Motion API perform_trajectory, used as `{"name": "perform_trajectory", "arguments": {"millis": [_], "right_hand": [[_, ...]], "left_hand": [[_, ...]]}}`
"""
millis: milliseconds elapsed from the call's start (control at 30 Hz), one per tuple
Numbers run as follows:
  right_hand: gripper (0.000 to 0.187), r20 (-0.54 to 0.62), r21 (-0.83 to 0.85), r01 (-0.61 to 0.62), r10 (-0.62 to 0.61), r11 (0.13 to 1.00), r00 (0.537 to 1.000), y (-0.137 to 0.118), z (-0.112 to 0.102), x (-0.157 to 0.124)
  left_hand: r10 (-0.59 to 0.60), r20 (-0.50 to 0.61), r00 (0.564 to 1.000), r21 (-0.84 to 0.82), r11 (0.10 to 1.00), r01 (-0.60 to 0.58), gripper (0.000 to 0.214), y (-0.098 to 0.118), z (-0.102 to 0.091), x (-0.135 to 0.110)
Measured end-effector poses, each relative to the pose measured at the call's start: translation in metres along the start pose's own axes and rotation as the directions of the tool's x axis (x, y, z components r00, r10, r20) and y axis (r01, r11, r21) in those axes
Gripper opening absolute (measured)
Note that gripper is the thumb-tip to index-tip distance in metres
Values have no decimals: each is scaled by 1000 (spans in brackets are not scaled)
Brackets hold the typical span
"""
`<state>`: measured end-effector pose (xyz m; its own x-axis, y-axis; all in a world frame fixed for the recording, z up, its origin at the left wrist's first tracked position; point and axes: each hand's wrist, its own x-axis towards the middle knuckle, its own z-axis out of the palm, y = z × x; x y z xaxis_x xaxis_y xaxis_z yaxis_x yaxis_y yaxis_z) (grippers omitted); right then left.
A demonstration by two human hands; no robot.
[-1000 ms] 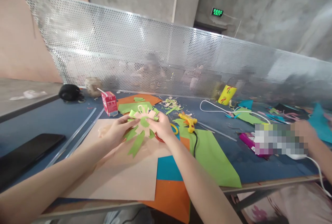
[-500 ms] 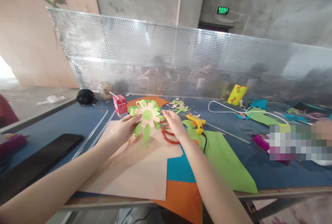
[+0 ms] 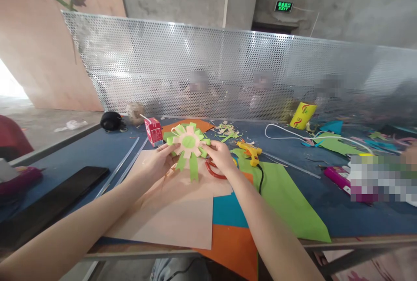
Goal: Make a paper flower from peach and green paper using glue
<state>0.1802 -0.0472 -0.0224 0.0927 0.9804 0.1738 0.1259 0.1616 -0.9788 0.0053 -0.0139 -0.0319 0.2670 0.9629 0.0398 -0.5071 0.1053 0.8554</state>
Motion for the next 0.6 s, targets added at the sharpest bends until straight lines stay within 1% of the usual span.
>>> {"name": "perform_trajectory", "arguments": {"millis": [167,267,467,600], "right_hand": [[25,4,17,21,-21,1000,1000,-2,1,-1],[24,8,20,40,-40,999,999,-3,0,-1],[24,2,-7,132,-132,991,991,-1,-4,2],[25,10,41,153,-153,987,988,-1,-5,4]], "left_hand": [[-12,36,999,-14,1000,13,15,0,-1,1],[-10,46,999,15,1000,9,15,0,-1,0],[101,93,991,129,985,-112,20,5,1,-3],[116,81,990,130,984,-126,16,8,2,-4]]}}
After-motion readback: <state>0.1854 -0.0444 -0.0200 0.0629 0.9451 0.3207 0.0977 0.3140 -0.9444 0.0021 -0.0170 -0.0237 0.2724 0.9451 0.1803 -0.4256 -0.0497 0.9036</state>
